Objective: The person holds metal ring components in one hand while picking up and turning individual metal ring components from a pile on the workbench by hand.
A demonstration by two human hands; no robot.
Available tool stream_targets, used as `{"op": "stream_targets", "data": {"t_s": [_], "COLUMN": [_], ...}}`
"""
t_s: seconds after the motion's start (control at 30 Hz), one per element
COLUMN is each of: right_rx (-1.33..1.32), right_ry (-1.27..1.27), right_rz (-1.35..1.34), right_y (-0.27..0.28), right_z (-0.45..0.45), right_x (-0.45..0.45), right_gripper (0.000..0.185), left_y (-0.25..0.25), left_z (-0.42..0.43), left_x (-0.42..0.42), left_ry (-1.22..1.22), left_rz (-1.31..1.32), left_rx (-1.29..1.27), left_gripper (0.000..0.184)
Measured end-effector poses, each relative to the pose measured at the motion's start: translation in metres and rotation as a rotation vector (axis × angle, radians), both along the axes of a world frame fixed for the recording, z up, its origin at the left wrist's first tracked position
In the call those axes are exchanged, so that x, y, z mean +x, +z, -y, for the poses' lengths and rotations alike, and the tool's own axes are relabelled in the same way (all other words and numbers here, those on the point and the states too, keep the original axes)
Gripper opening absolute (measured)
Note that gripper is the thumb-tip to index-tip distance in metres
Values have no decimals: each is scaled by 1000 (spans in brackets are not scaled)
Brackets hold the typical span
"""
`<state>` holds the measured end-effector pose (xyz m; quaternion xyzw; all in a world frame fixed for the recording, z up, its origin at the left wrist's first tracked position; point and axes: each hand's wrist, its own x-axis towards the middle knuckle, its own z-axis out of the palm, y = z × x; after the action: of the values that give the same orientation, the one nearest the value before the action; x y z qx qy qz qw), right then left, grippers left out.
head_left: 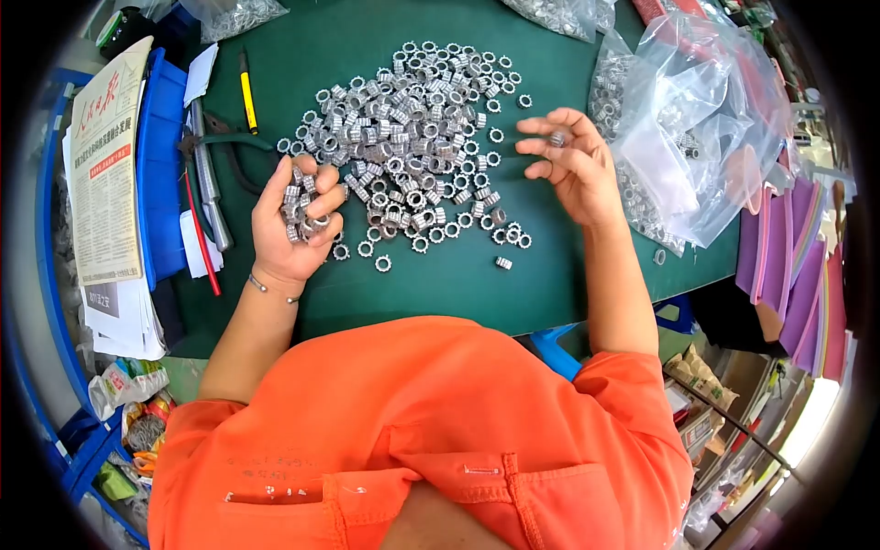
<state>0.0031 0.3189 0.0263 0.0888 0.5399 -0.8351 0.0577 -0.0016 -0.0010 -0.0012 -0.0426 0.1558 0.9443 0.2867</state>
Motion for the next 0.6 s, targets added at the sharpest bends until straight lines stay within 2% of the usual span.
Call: {"op": "stream_targets", "data": {"t_s": [0.07,0.1,0.13,0.2,0.4,0.47,0.5,0.6], "right_rx": [370,817,1015,1304,1162,1156,1198,1226], "right_ry": [105,58,29,70,102,-7,8,136], "right_rz": [41,-135,-290,-380,-339,-387,-476,-463], "right_y": [-2,-8,-10,-13,-15,-17,-15,-12], "right_z": [-6,7,16,23,14,17,18,24], "right_x": [-7,-10,-13,-15,-14,-12,-13,-11], "right_gripper": [17,12,11,12,8,9,10,12], "left_y": [0,0,0,0,2,1,1,1], "left_z": [0,-1,-1,0,-1,-1,0,0], "left_x": [0,0,0,1,1,1,1,0], "left_ry": [-2,-1,1,3,5,7,5,8], "left_rz": [-3,1,5,4,19,17,18,16], "left_rx": [-2,1,4,-9,-8,-11,-14,-26], "left_gripper": [30,30,30,30,30,30,30,29]}}
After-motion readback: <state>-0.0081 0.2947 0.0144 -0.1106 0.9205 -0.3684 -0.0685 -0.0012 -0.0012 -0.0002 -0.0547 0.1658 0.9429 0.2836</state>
